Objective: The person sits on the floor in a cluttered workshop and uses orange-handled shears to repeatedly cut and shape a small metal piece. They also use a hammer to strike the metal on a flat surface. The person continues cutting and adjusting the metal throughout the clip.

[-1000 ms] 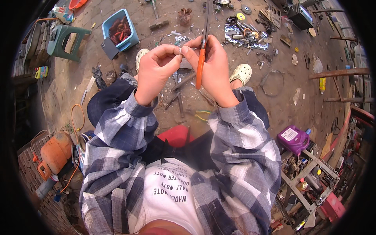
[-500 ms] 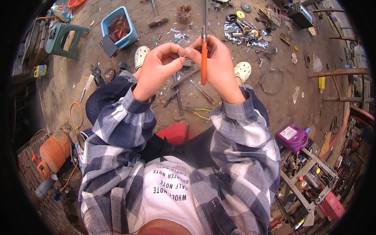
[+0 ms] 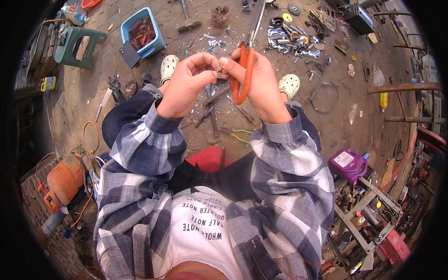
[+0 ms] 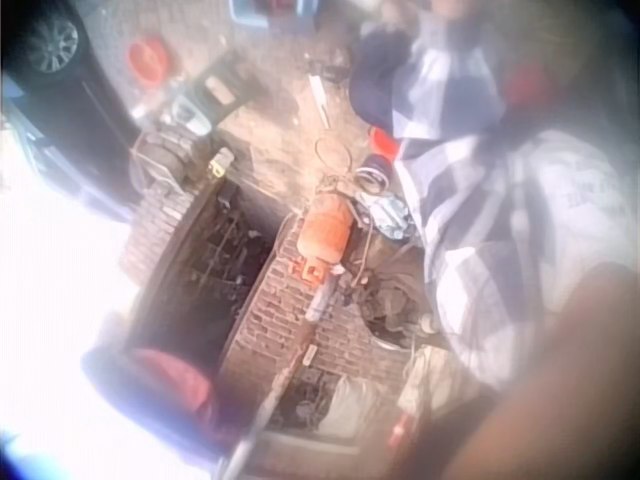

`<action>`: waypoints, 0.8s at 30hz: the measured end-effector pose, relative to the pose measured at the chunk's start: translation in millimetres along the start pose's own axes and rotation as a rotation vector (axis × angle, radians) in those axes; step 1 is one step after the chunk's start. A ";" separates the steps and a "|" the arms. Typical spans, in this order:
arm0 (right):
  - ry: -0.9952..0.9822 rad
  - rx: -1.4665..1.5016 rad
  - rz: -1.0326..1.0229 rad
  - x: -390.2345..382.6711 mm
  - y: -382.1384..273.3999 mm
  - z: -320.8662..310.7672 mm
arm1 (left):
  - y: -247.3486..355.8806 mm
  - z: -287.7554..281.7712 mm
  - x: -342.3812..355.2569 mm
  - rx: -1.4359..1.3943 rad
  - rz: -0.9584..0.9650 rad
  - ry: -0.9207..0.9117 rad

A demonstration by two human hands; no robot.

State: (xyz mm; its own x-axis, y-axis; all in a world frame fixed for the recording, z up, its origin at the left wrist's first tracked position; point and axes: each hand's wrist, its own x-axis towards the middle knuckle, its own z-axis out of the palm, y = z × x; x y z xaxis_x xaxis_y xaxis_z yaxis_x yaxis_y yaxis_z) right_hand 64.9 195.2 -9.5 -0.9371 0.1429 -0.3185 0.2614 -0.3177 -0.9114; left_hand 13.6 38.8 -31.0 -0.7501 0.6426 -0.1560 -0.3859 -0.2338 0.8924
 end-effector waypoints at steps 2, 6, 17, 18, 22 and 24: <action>0.014 0.033 0.001 -0.1 -0.2 0.0 | -0.2 1.2 -0.2 -0.001 0.005 0.009; 0.042 0.079 -0.034 0.0 -0.7 1.7 | 0.4 2.7 -0.4 -0.017 -0.002 0.021; -0.001 0.213 0.048 0.5 2.1 -5.4 | 5.7 4.9 -1.3 -0.011 0.021 0.009; -0.007 0.274 0.069 1.5 2.4 -6.6 | 8.8 5.1 -2.2 -0.006 0.028 0.005; -0.023 0.388 0.107 3.3 2.2 -8.8 | 10.7 3.9 -2.4 -0.008 0.036 -0.027; -0.057 0.394 0.126 2.4 1.4 -10.2 | 9.0 2.3 -0.6 -0.022 -0.012 -0.023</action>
State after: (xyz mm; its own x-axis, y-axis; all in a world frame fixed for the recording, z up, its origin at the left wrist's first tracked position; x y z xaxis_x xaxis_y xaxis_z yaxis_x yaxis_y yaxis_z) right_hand 65.4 204.6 -14.3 -0.9177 0.0315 -0.3961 0.2765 -0.6653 -0.6935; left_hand 11.8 38.0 -21.9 -0.7330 0.6618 -0.1569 -0.4069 -0.2420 0.8808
